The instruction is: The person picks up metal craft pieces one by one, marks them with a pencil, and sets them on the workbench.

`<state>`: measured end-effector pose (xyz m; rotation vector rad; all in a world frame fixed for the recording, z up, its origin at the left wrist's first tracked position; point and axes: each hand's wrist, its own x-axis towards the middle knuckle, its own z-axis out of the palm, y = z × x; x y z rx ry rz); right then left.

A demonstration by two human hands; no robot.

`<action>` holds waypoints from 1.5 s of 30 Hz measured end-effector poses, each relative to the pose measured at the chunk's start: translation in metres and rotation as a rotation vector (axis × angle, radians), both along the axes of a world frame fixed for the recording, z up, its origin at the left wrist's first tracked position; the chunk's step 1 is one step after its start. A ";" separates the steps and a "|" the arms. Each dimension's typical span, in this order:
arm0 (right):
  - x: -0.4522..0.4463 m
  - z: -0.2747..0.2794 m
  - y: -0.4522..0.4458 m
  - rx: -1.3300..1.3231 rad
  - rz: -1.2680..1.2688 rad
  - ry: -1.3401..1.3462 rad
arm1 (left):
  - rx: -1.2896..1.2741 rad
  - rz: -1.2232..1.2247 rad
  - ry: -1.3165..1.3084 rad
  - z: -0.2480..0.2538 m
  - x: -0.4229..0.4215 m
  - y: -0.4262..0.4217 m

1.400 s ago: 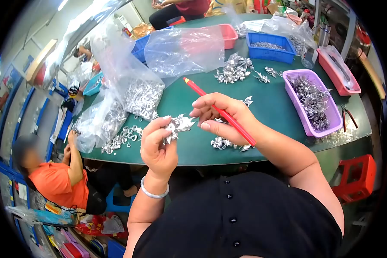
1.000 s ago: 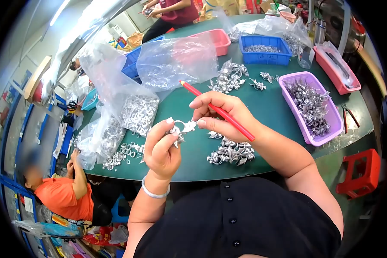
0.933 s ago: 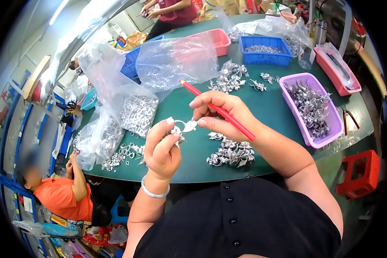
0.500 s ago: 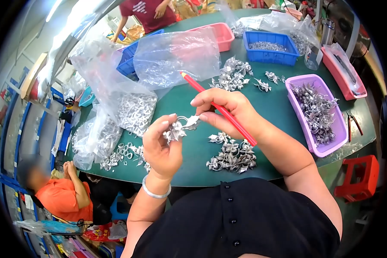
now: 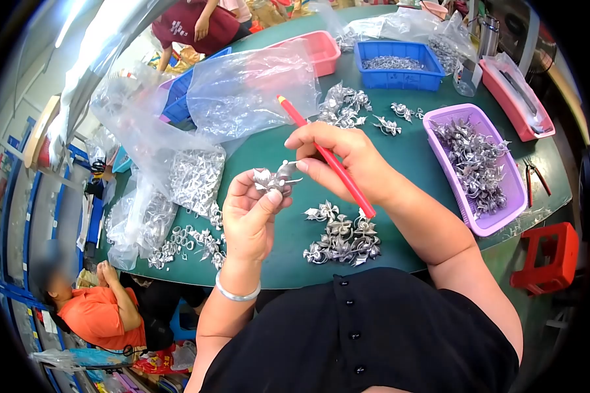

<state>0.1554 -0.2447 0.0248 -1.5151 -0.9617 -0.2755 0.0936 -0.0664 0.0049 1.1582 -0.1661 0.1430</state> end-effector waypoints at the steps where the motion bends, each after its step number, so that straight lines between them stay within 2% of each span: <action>1: 0.001 0.000 0.001 0.012 -0.007 -0.008 | -0.010 -0.002 0.015 0.000 0.000 0.000; 8: 0.008 -0.009 0.006 0.054 -0.013 0.011 | -0.149 -0.080 0.153 0.002 -0.003 0.007; 10: 0.010 -0.010 0.006 0.047 0.011 0.104 | -0.200 -0.087 0.184 0.007 -0.005 0.006; 21: 0.020 -0.017 0.008 0.028 0.163 0.401 | -0.136 -0.051 0.193 0.006 -0.011 0.007; 27: 0.020 -0.016 0.007 0.006 0.187 0.470 | -0.126 -0.048 0.191 0.007 -0.013 0.006; 45: 0.017 -0.010 0.004 -0.023 0.223 0.449 | -0.291 -0.106 0.274 0.000 -0.009 0.014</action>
